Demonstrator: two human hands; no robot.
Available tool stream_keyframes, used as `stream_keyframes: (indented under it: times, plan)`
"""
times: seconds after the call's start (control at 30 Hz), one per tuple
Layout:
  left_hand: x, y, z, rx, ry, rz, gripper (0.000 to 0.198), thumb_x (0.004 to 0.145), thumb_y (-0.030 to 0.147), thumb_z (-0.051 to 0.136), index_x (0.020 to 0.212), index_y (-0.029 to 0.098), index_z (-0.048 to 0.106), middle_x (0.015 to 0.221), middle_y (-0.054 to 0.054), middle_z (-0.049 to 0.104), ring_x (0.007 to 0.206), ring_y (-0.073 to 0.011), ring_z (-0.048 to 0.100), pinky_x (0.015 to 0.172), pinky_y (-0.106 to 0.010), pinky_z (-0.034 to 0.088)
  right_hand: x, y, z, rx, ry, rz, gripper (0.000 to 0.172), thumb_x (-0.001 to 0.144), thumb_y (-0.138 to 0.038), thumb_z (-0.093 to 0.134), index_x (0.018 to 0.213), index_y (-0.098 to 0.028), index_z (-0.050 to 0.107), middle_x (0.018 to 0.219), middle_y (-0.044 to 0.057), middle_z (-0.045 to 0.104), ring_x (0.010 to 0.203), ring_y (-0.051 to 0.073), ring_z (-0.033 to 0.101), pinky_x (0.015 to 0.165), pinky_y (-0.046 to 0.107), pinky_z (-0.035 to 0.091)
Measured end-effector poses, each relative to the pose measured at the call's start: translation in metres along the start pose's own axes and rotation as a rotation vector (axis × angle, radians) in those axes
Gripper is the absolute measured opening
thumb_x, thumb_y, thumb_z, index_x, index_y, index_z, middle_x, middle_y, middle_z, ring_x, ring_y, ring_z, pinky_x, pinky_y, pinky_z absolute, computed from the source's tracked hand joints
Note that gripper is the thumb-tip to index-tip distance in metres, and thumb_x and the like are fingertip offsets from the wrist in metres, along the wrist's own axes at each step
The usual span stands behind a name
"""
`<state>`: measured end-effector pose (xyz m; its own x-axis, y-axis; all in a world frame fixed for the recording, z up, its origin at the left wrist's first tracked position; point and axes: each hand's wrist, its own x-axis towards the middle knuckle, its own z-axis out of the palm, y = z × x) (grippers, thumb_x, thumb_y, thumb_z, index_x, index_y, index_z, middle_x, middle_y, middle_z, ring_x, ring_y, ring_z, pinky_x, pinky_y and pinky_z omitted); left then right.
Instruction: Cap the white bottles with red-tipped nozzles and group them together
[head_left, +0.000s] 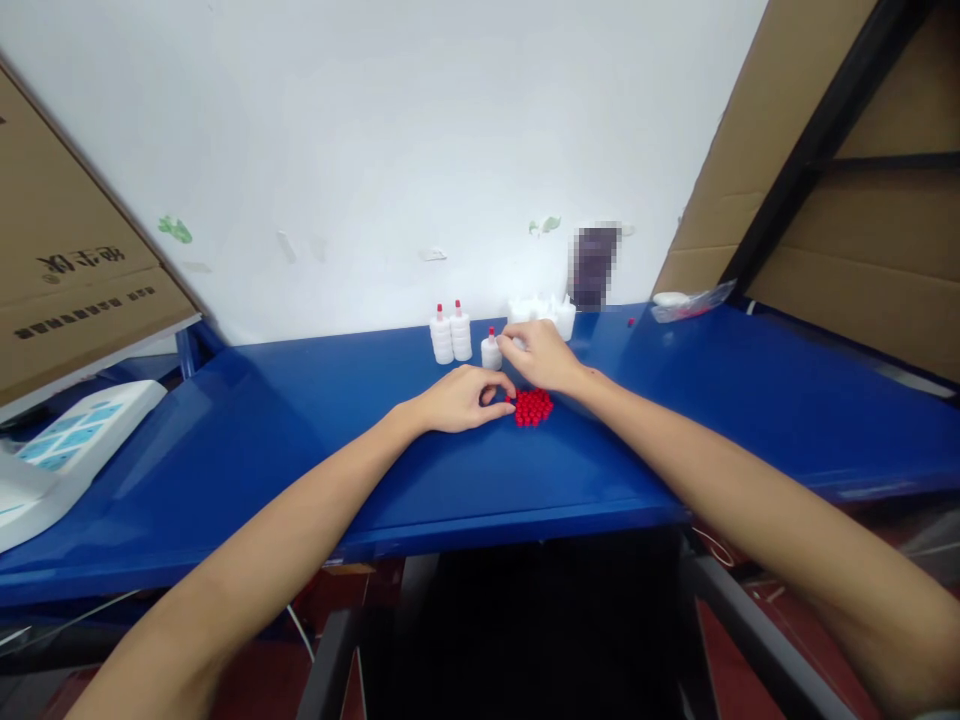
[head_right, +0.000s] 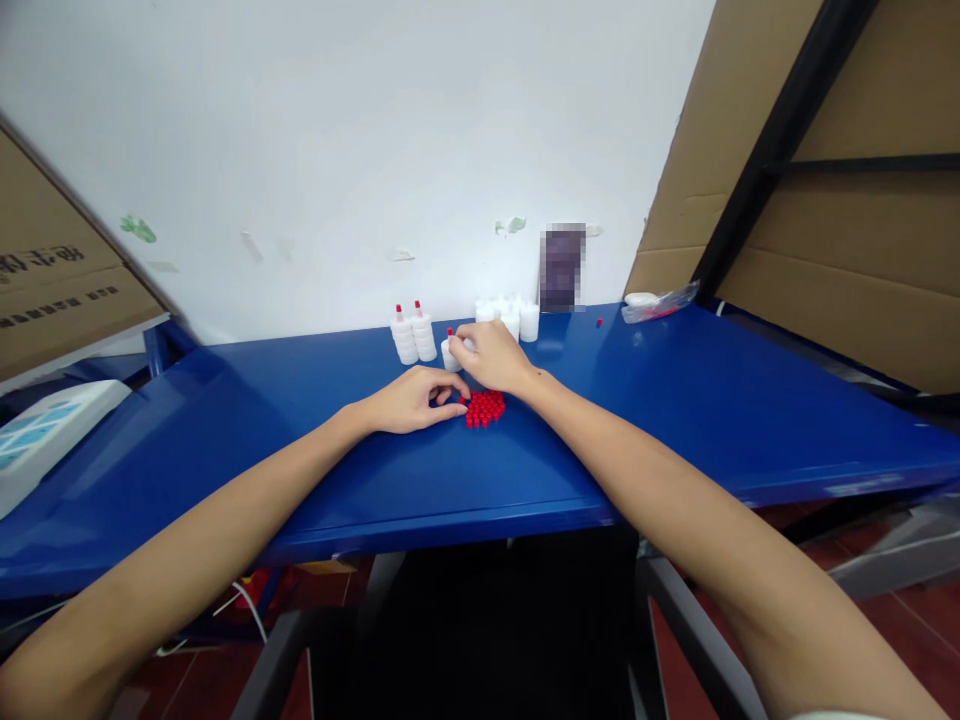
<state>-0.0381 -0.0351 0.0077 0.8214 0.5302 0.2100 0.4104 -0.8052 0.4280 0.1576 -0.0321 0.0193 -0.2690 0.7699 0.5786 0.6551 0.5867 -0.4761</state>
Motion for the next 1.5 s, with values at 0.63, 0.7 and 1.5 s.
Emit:
stream_keyframes:
  times: [0.63,0.7,1.5]
  plan:
    - [0.0,-0.007,-0.009,-0.075,-0.027,-0.007,0.031,0.091,0.036,0.066,0.11,0.014,0.077,0.087,-0.005,0.067,0.067,-0.012,0.052,0.067,-0.028,0.044,-0.001,0.001,-0.001,-0.015,-0.015,-0.014,0.032,0.092,-0.03,0.046,0.062,-0.02,0.049,0.057,-0.002,0.046,0.057,0.013,0.04,0.061,0.033,0.026]
    - [0.0,-0.008,-0.008,-0.082,-0.03,-0.014,0.033,0.091,0.036,0.066,0.111,0.013,0.076,0.082,-0.004,0.065,0.066,-0.0118,0.051,0.066,-0.028,0.043,-0.001,0.002,-0.001,-0.015,-0.014,-0.015,0.032,0.092,-0.03,0.046,0.062,-0.02,0.048,0.057,-0.002,0.046,0.057,0.013,0.039,0.062,0.033,0.026]
    - [0.007,-0.002,0.007,0.226,0.018,-0.032,0.03,0.094,0.038,0.053,0.07,0.02,0.046,0.068,-0.001,0.055,0.06,-0.0152,0.045,0.06,-0.031,0.032,0.0,0.002,0.0,0.025,-0.058,-0.026,0.038,0.098,-0.037,0.045,0.063,-0.021,0.046,0.058,-0.001,0.047,0.059,0.014,0.043,0.063,0.034,0.027]
